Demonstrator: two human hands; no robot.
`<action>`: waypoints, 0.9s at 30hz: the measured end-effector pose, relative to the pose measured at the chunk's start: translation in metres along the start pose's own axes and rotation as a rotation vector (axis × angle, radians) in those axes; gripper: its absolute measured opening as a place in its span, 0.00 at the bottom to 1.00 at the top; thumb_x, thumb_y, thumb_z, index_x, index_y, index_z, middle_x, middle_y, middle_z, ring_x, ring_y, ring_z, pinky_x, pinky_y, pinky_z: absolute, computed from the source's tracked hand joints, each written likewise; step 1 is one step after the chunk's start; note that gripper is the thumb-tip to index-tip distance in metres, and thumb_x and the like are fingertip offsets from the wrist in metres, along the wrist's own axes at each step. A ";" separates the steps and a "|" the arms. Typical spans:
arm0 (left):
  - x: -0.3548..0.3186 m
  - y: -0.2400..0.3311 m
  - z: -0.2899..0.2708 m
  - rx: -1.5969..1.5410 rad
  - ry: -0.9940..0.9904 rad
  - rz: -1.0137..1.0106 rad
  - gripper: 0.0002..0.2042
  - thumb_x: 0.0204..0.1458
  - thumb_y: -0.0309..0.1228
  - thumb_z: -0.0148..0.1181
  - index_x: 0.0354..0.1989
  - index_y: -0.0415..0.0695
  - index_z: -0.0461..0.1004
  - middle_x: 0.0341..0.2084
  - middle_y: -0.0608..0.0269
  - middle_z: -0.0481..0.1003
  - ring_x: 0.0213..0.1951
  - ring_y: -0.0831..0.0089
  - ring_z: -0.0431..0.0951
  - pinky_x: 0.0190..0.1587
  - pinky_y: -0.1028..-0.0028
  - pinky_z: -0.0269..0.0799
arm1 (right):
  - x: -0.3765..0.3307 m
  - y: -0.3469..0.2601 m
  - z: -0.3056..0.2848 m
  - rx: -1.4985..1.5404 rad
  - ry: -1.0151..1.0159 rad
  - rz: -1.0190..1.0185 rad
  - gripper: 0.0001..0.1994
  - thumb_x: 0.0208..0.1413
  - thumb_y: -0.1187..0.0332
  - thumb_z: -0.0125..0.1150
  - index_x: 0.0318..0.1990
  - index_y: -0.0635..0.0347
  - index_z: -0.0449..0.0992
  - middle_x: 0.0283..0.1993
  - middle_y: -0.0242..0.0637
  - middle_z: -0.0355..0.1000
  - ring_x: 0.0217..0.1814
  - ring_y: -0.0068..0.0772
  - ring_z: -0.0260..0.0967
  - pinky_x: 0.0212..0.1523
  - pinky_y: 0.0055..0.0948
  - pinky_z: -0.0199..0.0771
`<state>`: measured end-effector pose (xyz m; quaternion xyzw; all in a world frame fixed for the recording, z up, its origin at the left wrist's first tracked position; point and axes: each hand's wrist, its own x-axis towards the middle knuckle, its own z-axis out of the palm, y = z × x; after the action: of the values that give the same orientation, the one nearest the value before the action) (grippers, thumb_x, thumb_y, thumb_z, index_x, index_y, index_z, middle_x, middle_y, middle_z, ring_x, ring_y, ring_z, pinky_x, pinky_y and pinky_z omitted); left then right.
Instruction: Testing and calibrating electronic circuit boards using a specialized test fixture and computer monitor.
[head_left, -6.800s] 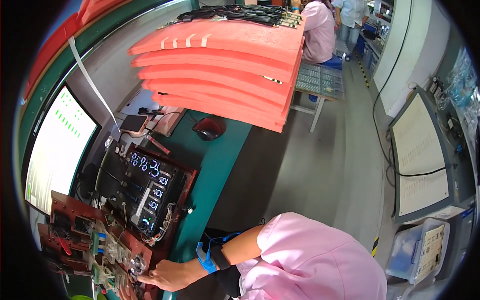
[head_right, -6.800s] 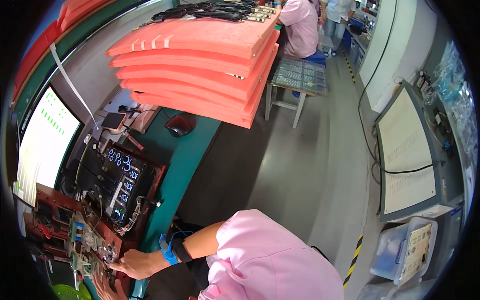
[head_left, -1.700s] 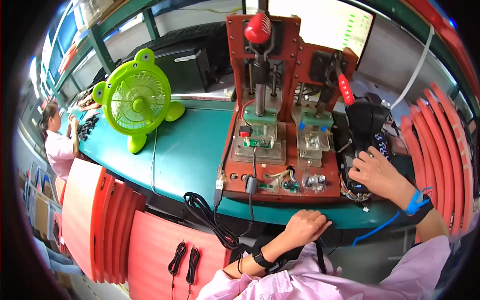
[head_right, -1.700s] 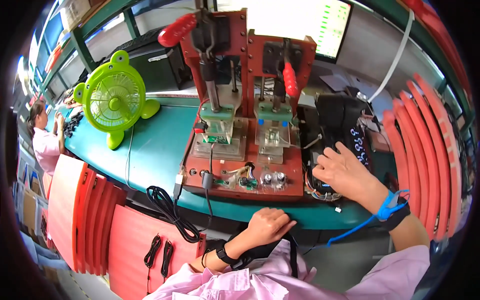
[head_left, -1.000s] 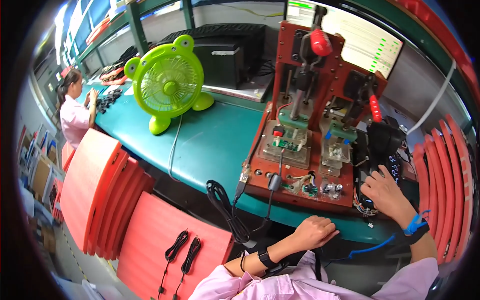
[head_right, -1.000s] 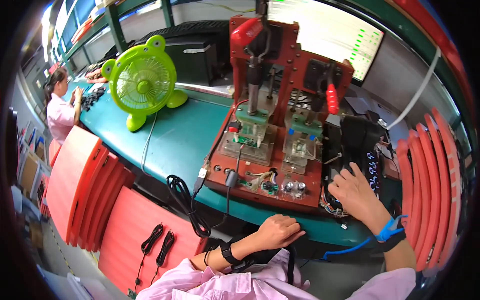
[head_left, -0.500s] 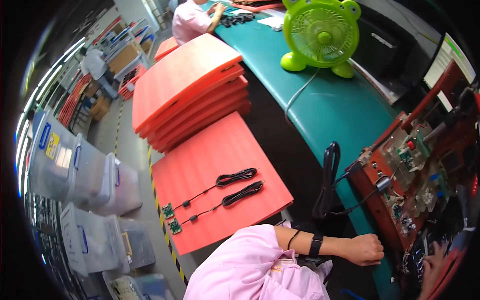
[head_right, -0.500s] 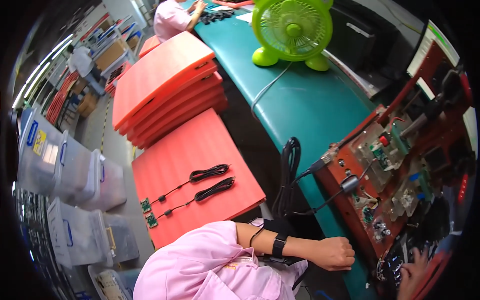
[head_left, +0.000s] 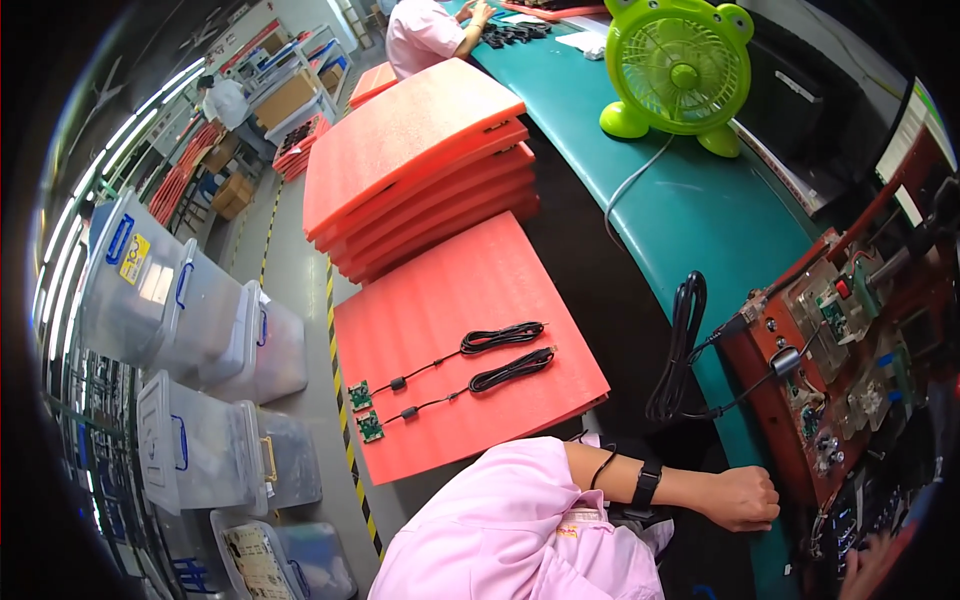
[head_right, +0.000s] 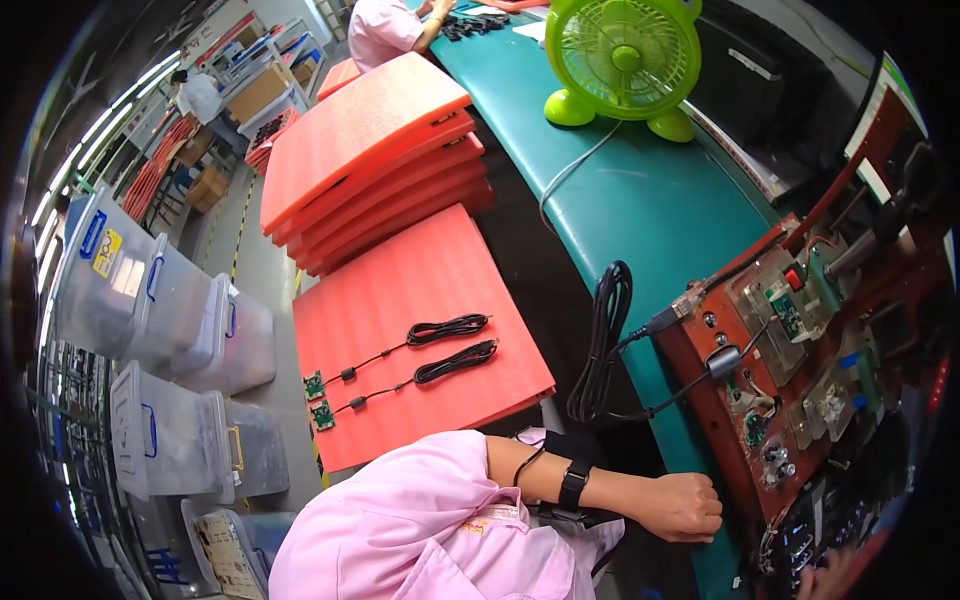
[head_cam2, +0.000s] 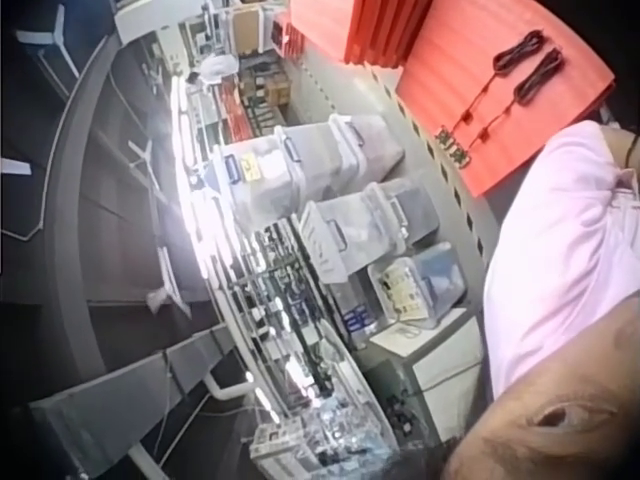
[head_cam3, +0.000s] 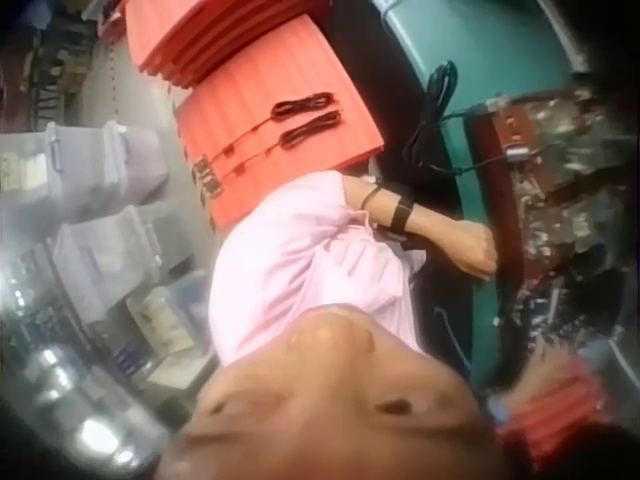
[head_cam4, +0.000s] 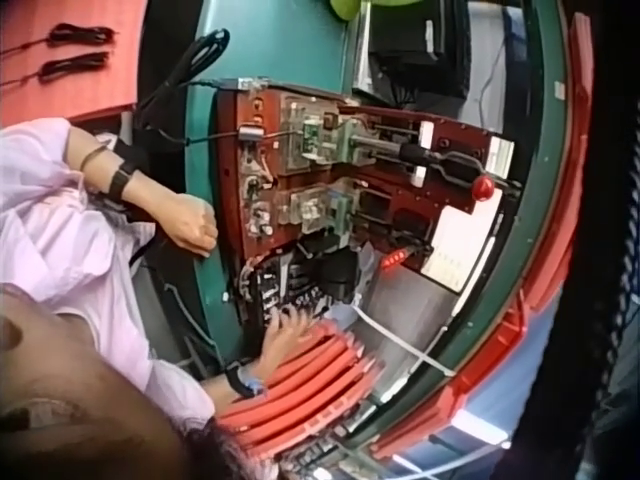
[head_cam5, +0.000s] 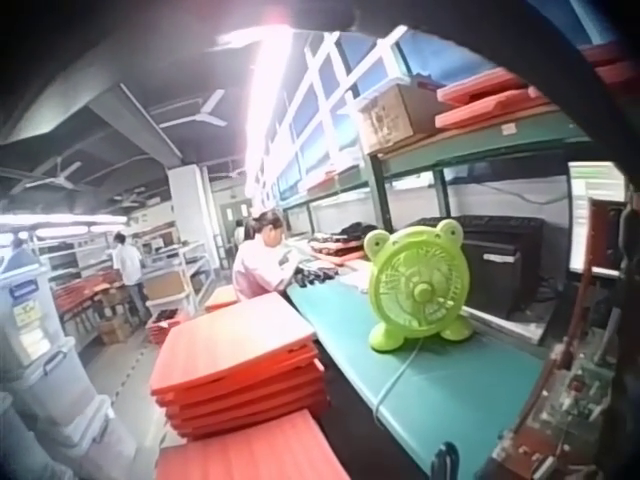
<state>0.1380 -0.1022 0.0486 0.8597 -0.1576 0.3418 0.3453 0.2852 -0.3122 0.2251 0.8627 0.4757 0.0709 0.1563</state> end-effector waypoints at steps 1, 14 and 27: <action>0.000 0.000 0.000 -0.012 0.015 0.017 0.12 0.42 0.35 0.53 0.14 0.43 0.61 0.14 0.62 0.64 0.20 0.64 0.67 0.23 0.67 0.59 | -0.003 0.004 0.003 -0.045 -0.104 0.021 0.23 0.44 0.62 0.57 0.49 0.60 0.64 0.54 0.40 0.58 0.58 0.39 0.51 0.59 0.38 0.44; 0.018 -0.002 -0.020 -0.046 -0.086 0.101 0.13 0.37 0.30 0.59 0.13 0.44 0.60 0.11 0.62 0.60 0.16 0.65 0.65 0.19 0.69 0.59 | 0.000 0.048 0.042 0.606 0.175 0.141 0.12 0.39 0.69 0.57 0.34 0.61 0.71 0.33 0.43 0.68 0.37 0.43 0.63 0.39 0.34 0.62; 0.016 0.006 -0.010 0.033 -0.048 0.051 0.10 0.35 0.29 0.61 0.13 0.45 0.64 0.11 0.65 0.62 0.14 0.67 0.64 0.17 0.71 0.57 | 0.014 0.031 0.054 0.319 0.131 0.555 0.12 0.39 0.64 0.54 0.12 0.61 0.69 0.15 0.45 0.65 0.22 0.49 0.63 0.32 0.41 0.61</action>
<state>0.1414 -0.0997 0.0681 0.8690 -0.1821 0.3320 0.3185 0.3324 -0.3271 0.1845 0.9666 0.2367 0.0908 -0.0370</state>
